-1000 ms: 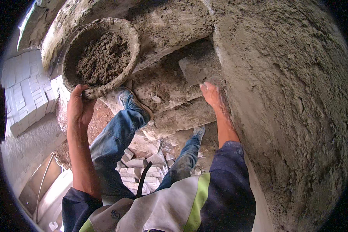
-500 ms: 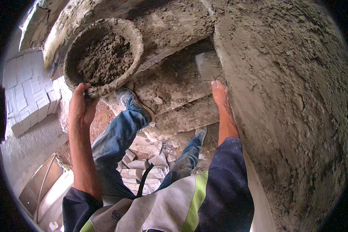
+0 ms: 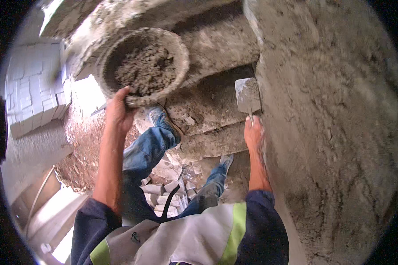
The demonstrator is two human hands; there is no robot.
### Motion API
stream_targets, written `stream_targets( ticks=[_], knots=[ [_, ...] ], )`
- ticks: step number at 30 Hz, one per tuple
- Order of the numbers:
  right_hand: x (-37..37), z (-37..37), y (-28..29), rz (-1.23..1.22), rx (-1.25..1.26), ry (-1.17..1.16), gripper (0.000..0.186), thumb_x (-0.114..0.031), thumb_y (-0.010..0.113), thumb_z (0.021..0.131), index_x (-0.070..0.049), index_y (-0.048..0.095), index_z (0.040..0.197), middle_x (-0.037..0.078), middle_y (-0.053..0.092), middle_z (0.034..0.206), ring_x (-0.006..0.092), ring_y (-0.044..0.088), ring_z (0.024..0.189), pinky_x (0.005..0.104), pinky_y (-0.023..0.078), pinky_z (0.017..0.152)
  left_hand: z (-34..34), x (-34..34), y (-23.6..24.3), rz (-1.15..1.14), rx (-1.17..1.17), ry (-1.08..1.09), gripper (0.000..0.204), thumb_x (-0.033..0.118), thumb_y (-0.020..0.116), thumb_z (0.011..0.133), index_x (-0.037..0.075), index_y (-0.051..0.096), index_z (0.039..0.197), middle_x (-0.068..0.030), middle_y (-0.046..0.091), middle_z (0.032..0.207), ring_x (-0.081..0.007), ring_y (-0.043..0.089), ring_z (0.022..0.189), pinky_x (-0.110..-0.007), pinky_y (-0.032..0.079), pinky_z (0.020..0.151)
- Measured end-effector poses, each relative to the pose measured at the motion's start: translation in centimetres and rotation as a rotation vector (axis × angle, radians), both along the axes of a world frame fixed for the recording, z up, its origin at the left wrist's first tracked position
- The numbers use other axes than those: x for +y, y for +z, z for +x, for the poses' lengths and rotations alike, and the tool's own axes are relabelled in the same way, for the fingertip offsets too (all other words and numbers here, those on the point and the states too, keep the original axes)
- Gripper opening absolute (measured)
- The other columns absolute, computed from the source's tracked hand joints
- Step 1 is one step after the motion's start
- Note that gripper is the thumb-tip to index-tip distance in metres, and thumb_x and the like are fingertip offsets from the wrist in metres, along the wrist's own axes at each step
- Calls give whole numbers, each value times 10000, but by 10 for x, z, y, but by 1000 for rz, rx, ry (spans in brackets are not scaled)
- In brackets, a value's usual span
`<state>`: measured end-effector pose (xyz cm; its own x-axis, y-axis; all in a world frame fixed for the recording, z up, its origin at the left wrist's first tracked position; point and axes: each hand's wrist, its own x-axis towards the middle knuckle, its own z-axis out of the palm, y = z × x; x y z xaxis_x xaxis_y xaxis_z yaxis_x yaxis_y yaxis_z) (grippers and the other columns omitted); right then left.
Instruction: The person applies mortar to a wall using a trowel, smooths the wall with a screed board, and then applies mortar onto the concrete stairs using the trowel.
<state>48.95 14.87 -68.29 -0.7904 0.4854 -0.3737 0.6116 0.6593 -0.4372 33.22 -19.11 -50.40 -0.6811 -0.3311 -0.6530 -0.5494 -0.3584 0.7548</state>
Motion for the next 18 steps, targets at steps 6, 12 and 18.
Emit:
stream_targets(
  ticks=[6,12,18],
  knots=[
    [-30,-65,178,42,448,209,357,-268,595,879,44,558,1048,261,595,983,431,574,906,490,445,754,-9,-7,-15,41,109,101,274,-21,560,766,-11,513,1036,-116,594,913,-275,624,742,-460,584,616],
    [-107,-148,244,-73,419,453,339,-225,636,858,12,547,1083,249,596,909,414,598,876,466,472,757,-9,-4,-10,-120,137,233,550,-66,555,681,-9,432,1213,-151,591,1056,-250,594,880,-366,505,793],
    [-127,-160,257,13,472,474,307,-241,635,856,11,553,1011,224,611,860,349,603,754,444,472,685,-13,-5,-9,-429,-33,75,644,82,558,722,-87,374,1315,-217,536,1235,-302,501,1148,-390,430,946]
  ],
)
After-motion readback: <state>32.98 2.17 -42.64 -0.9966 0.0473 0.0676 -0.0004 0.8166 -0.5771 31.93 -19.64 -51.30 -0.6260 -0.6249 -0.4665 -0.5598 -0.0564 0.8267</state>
